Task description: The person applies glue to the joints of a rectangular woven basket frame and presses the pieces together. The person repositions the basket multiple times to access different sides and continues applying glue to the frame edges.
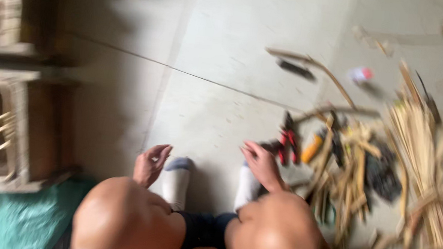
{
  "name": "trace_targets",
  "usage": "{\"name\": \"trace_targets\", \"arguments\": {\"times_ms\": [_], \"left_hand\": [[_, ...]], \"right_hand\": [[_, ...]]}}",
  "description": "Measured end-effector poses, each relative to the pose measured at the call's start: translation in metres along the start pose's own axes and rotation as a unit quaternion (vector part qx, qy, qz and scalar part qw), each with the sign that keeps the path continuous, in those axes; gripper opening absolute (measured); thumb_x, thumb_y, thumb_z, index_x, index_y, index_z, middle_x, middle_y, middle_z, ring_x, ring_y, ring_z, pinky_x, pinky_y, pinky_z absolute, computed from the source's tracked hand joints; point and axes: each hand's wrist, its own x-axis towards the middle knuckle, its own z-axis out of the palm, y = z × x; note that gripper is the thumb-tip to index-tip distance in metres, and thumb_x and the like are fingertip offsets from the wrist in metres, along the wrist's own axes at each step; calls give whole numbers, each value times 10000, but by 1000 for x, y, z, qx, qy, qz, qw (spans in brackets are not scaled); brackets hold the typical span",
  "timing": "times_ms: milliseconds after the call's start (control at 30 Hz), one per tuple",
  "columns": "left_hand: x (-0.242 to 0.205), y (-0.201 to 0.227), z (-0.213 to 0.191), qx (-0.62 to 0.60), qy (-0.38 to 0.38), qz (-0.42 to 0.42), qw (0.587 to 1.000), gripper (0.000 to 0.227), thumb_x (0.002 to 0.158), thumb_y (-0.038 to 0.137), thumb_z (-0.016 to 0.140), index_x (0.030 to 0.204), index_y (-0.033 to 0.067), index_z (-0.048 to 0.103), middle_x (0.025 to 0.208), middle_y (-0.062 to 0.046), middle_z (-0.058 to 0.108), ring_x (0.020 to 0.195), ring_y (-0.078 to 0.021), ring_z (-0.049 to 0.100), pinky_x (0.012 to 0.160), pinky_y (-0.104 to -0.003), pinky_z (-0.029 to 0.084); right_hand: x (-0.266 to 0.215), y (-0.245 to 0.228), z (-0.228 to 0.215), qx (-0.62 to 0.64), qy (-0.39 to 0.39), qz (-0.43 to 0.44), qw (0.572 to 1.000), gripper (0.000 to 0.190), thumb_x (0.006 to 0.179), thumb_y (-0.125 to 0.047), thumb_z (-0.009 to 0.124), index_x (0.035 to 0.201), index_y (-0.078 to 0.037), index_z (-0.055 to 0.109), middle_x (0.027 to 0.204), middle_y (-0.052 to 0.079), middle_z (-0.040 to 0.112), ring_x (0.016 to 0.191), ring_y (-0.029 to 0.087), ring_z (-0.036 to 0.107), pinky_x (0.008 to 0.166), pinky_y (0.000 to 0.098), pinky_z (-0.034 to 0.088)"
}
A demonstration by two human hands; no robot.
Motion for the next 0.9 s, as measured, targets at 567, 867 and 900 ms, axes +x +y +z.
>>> {"name": "trace_targets", "arguments": {"times_ms": [567, 867, 900], "left_hand": [[-9, -1, 12, 153, -223, -86, 959, 490, 895, 458, 687, 1277, 153, 716, 959, -125, 803, 871, -231, 770, 769, -377, 613], [52, 20, 22, 137, -190, 25, 972, 354, 1011, 313, 600, 1248, 79, 719, 990, -99, 788, 717, -198, 754, 652, -387, 623], [70, 35, 23, 122, -180, 89, 972, 338, 996, 286, 633, 1232, 63, 727, 1005, -115, 789, 686, -221, 750, 666, -395, 607]], "right_hand": [[286, 40, -119, -354, 11, 30, 935, 958, 736, -80, 776, 1567, -77, 301, 1592, 192, 273, 1452, 379, 228, 1127, 573, 224], [247, 59, -100, -378, -49, -43, 923, 316, 759, -56, 748, 1053, -96, 636, 1151, 125, 585, 1180, 317, 526, 983, 485, 449], [239, 55, -96, -370, -41, -80, 925, 314, 766, -41, 736, 1060, -80, 630, 1125, 127, 601, 1141, 315, 550, 970, 477, 460]]}}
